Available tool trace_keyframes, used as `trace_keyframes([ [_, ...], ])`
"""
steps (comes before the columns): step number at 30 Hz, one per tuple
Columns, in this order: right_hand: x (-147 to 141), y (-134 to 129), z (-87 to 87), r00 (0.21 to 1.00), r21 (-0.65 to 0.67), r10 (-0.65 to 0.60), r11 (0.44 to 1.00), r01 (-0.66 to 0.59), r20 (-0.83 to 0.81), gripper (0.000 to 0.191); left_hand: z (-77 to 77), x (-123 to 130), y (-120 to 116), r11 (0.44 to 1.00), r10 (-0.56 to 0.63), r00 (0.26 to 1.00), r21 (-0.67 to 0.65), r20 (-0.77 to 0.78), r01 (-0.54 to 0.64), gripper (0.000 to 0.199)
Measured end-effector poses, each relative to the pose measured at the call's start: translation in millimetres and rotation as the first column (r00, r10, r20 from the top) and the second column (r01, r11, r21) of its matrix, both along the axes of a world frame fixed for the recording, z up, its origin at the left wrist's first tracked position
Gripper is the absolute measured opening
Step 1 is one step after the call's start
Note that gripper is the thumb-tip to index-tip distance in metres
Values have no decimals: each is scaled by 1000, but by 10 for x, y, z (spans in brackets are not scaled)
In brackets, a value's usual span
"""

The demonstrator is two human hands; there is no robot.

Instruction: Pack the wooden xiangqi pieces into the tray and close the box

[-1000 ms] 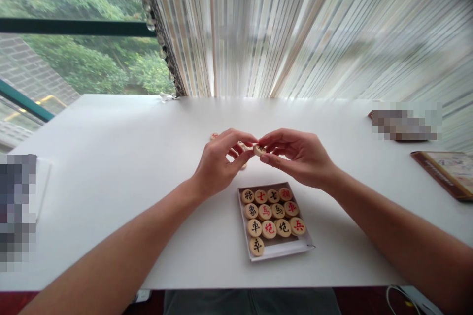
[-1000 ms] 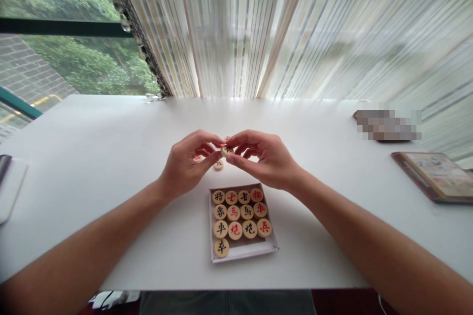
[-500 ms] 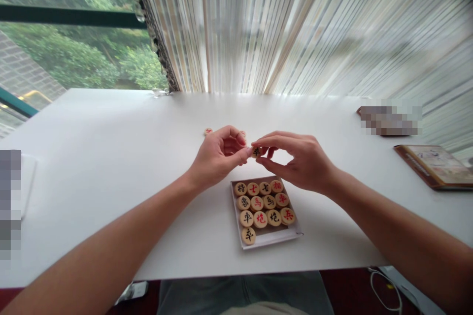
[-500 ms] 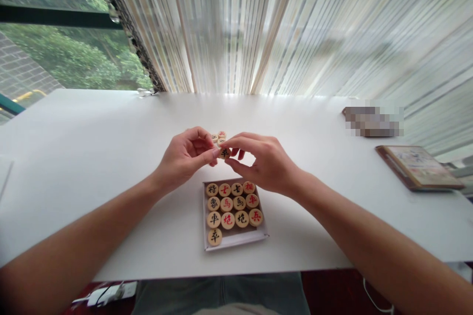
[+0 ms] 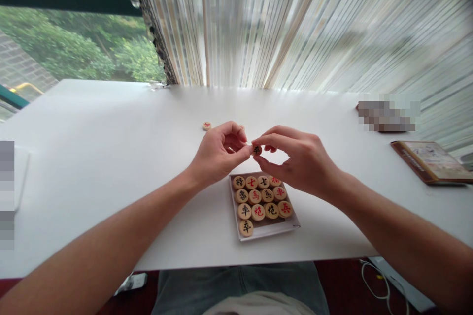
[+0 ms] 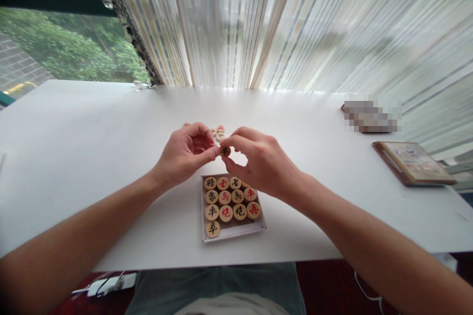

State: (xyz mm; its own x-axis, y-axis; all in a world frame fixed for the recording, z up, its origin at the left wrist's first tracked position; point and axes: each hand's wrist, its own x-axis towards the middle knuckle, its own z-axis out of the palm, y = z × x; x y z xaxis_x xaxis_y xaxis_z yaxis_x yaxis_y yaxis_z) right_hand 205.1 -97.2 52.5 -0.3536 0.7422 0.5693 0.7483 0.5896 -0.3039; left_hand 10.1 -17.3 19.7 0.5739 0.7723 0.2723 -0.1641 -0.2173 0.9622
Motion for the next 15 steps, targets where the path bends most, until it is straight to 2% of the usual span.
trace_keyframes([
  [3, 3, -44, 20, 999, -43, -23, 999, 21, -44, 11, 21, -12, 12, 1000, 2, 1000, 10, -4, -2, 20],
  [6, 34, -103, 32, 996, -111, -25, 994, 15, -87, 9, 60, -30, 38, 998, 65, 998, -2, -1, -65, 16],
  [9, 71, -163, 34, 995, -181, 1, 983, -19, -104, 11, 79, -41, 63, 995, 102, 995, -18, 7, -102, 16],
  [15, 35, -279, 44, 984, -270, 98, 953, -135, -147, 11, 31, -27, 75, 994, 105, 994, -28, -36, -106, 13],
])
